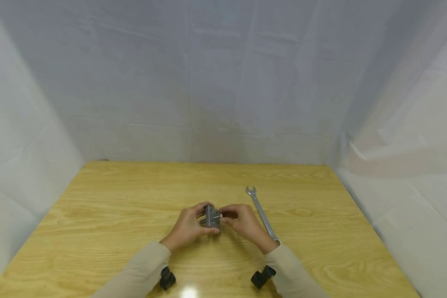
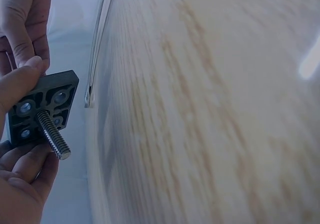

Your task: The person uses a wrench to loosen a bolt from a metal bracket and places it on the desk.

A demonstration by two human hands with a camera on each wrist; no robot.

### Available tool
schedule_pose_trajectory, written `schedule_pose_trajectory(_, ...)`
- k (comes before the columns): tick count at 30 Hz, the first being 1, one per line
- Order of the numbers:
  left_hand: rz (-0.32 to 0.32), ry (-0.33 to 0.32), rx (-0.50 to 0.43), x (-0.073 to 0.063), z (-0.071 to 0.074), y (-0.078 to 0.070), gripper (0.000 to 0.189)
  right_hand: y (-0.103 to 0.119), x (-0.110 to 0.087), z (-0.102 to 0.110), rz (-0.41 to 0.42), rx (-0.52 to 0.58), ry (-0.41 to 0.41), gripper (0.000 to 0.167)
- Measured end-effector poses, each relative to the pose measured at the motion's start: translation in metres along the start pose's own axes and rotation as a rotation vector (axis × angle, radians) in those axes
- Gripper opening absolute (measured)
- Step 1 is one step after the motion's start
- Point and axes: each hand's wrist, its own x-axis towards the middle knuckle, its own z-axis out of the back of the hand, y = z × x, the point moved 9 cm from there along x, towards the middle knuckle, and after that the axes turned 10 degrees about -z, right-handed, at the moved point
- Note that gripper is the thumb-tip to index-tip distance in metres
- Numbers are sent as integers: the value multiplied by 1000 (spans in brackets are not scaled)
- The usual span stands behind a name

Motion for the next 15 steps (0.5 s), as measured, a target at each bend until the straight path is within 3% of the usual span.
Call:
schedule_pose_trajectory(10, -16, 2, 34, 1, -1, 2, 69, -5, 2, -2, -14, -2, 5, 24)
schedule_pose_trajectory(15, -29, 9, 40, 1, -2, 3, 71, -11, 3, -2, -82, -24, 2, 41)
